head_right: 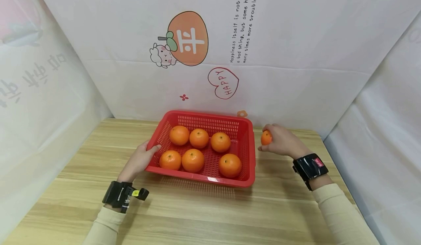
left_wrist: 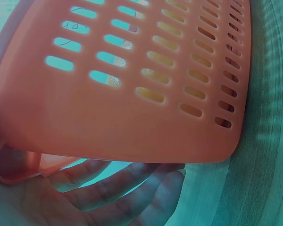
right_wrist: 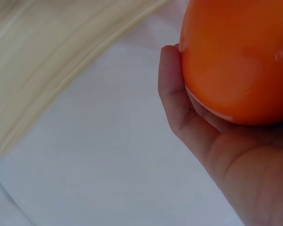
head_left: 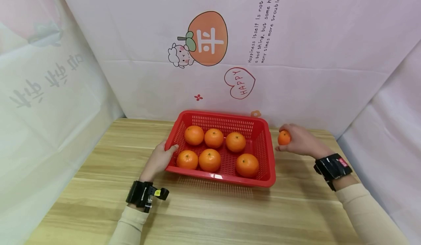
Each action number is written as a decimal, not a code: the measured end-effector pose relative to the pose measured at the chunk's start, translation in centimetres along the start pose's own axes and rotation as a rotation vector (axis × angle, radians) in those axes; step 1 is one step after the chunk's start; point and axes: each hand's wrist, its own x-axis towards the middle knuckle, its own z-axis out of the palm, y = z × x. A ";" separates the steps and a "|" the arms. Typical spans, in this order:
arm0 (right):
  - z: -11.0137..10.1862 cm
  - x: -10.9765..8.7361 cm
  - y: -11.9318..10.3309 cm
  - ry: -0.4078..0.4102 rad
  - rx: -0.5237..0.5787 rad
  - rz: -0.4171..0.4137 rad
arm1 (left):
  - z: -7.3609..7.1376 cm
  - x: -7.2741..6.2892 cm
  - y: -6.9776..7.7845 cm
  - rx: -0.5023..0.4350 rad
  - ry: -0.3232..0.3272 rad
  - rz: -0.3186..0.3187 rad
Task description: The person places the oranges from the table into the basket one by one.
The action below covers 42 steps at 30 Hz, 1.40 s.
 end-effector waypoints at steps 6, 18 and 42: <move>-0.6 -0.1 -1.0 0.016 -0.008 -0.006 | 0.0 0.2 -0.1 -0.002 -0.004 0.003; -1.5 -0.2 -2.1 0.018 -0.022 -0.003 | 0.1 0.3 0.3 -0.002 -0.001 0.014; -2.1 0.3 -5.3 0.003 -0.011 -0.018 | 0.0 0.2 -0.2 -0.007 -0.005 0.004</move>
